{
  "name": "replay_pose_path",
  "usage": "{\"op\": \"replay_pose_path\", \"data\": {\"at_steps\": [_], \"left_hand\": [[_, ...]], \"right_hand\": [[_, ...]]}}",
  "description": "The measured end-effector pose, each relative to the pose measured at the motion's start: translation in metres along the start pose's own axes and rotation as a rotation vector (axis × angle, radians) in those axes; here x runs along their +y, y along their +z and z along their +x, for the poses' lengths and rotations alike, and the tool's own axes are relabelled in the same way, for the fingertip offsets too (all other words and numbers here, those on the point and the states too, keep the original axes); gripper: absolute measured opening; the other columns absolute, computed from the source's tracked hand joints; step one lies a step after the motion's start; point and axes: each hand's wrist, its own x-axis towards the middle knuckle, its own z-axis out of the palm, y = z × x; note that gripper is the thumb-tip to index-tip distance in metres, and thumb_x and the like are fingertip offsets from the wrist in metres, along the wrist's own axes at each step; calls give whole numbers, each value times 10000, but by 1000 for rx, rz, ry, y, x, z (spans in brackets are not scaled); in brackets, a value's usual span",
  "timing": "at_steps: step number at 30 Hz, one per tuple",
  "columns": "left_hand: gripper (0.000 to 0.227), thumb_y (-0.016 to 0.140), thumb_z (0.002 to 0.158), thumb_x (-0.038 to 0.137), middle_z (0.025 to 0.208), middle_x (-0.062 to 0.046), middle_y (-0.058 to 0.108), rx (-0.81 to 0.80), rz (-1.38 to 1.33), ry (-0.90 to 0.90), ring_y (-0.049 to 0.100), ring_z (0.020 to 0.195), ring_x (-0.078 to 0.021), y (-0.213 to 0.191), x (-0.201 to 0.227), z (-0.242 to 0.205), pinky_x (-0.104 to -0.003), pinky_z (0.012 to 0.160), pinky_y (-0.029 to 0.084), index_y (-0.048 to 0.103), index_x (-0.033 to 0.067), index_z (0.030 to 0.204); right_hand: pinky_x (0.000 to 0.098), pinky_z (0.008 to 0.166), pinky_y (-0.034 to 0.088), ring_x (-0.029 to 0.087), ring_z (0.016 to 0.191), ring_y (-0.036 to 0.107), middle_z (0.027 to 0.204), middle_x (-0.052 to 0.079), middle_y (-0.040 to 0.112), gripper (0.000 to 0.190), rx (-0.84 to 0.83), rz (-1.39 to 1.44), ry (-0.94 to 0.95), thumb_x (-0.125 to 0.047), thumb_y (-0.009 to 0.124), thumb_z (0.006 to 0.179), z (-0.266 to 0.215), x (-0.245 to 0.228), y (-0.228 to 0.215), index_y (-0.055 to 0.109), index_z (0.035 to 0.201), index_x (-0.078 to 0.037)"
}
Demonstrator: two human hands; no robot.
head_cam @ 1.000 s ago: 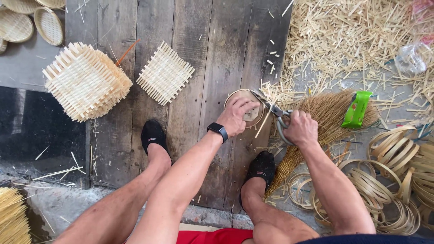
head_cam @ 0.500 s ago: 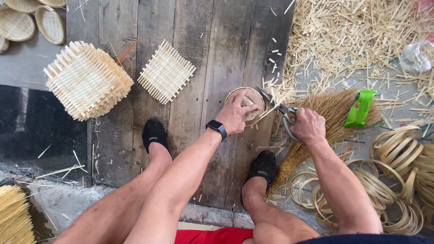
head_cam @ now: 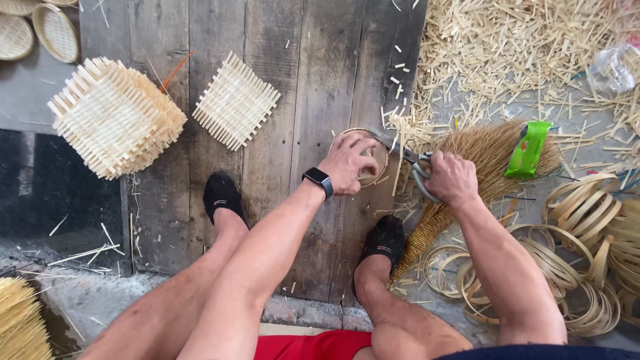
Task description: The person picks up a woven square and places it over a circular wooden block before pressing a bamboo ring onto the assembly. They then trim the excess woven material using shears and secure the piece by tying it with a thin strip of bamboo.
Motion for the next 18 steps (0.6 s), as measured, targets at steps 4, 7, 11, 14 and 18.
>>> {"op": "replay_pose_path", "data": {"at_steps": [4, 7, 11, 14, 18], "left_hand": [[453, 787, 561, 216, 1494, -131, 444, 53, -104, 82, 354, 1410, -396, 5, -13, 4, -518, 1171, 315, 740, 142, 1005], [605, 736, 793, 379, 1508, -196, 421, 517, -359, -75, 411, 1388, -412, 32, -33, 12, -541, 1148, 349, 634, 101, 1320], [478, 649, 994, 467, 1398, -130, 608, 490, -348, -565, 531, 1324, -364, 56, -55, 25, -506, 1136, 411, 638, 155, 1356], [390, 683, 915, 457, 1266, -138, 649, 329, -388, -701, 554, 1230, -345, 40, -52, 34, -495, 1048, 414, 749, 197, 1198], [281, 749, 864, 356, 1127, -132, 732, 329, -535, -546, 682, 1056, -286, 41, -45, 43, -403, 951, 535, 818, 168, 1062]], "right_hand": [[425, 833, 547, 248, 830, 695, 919, 121, 695, 507, 41, 99, 74, -563, 606, 1013, -9, 20, -2, 659, 970, -60], [452, 868, 515, 310, 977, 663, 1074, 185, 661, 504, 256, 238, 254, -475, 699, 938, -5, 31, 12, 631, 1100, -3], [475, 974, 433, 374, 1127, 530, 1203, 235, 564, 774, 244, 98, 431, -511, 847, 759, 0, 30, 18, 580, 1185, 77], [498, 1003, 433, 362, 1159, 512, 1235, 248, 544, 769, 390, 102, 273, -442, 867, 766, -13, 12, 6, 578, 1250, 81], [359, 846, 569, 198, 935, 659, 1078, 135, 700, 405, 144, 907, 73, -314, 787, 911, -33, -55, -16, 681, 1175, -25]]}}
